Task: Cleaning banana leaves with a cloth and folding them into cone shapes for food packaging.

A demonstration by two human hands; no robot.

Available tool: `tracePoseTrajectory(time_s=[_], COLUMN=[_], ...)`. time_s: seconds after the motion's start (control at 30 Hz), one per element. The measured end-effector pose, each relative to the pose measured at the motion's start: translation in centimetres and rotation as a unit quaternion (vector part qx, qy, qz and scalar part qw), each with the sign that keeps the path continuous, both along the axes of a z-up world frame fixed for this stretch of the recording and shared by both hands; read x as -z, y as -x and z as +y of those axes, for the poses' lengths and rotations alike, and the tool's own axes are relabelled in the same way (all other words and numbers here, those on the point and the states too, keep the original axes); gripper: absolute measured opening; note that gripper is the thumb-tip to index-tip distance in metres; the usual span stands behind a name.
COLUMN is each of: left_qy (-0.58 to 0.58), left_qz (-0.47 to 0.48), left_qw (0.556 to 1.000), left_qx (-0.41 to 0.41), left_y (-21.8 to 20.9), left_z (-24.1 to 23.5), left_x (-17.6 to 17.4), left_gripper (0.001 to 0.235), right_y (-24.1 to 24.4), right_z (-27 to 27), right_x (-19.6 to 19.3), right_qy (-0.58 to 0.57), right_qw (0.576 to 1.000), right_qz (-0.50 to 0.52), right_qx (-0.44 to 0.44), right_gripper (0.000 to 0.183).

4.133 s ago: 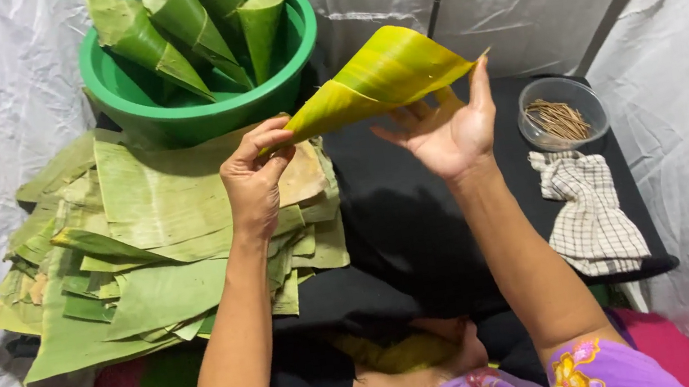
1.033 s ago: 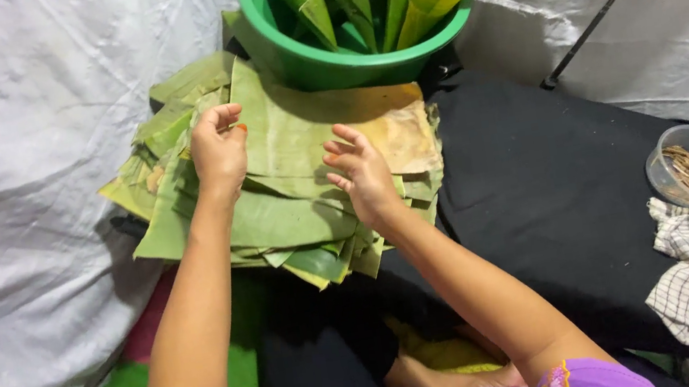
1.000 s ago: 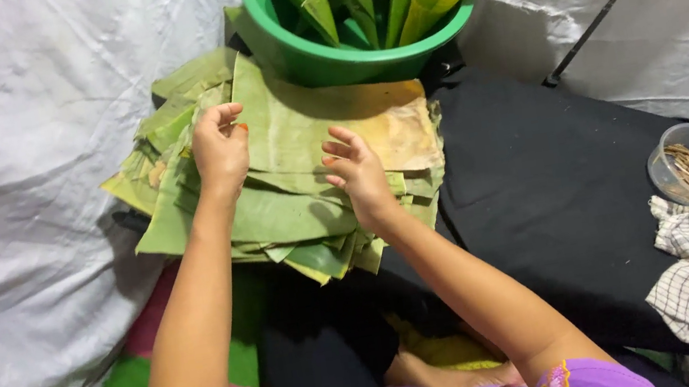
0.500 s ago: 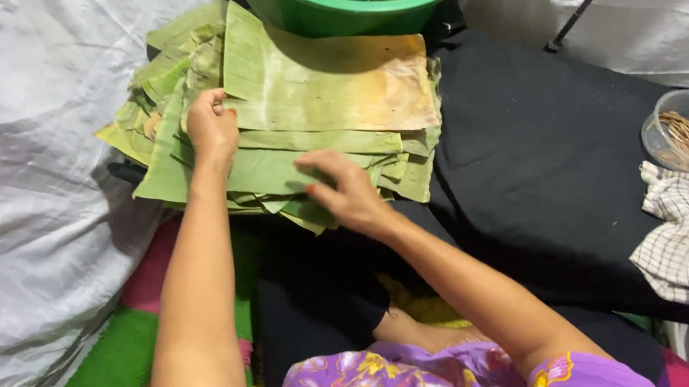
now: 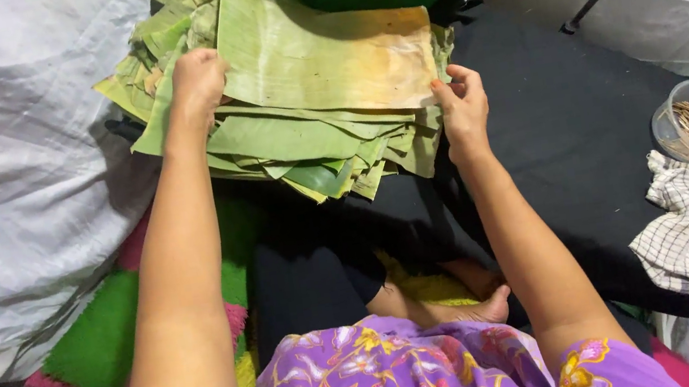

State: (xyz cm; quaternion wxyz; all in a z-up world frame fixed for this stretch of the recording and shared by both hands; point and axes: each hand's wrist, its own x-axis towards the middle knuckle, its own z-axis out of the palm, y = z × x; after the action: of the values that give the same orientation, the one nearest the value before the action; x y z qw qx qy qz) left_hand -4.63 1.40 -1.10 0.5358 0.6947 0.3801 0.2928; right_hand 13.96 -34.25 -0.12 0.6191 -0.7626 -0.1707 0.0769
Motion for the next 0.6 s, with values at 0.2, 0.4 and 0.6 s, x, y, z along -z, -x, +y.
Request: tracePoseTrajectory(time_s=[0.2,0.4,0.6], left_qy=[-0.088,-0.106,-0.083], left_qz=[-0.030,-0.047,-0.070], left_qw=[0.995,0.992,0.994], left_qx=[-0.046,-0.053,-0.031], left_y=[-1.7,-0.2,0.5], left_z=[0.8,-0.6,-1.4], left_x=[2.9,1.2,-0.8], left_gripper=[0.019,0.012,0.016], right_y=[1.1,3.8,6.2], right_z=[0.4,-1.4,-3.7], right_x=[-0.9,-2.5,-2.8], right_qy=[-0.071,-0.141,-0.137], right_qw=[0.992,0.965,0.954], right_qz=[0.087,0.179,0.213], right_qx=[-0.061,-0.128,-0.162], right_gripper=[0.041,0.038,0.042])
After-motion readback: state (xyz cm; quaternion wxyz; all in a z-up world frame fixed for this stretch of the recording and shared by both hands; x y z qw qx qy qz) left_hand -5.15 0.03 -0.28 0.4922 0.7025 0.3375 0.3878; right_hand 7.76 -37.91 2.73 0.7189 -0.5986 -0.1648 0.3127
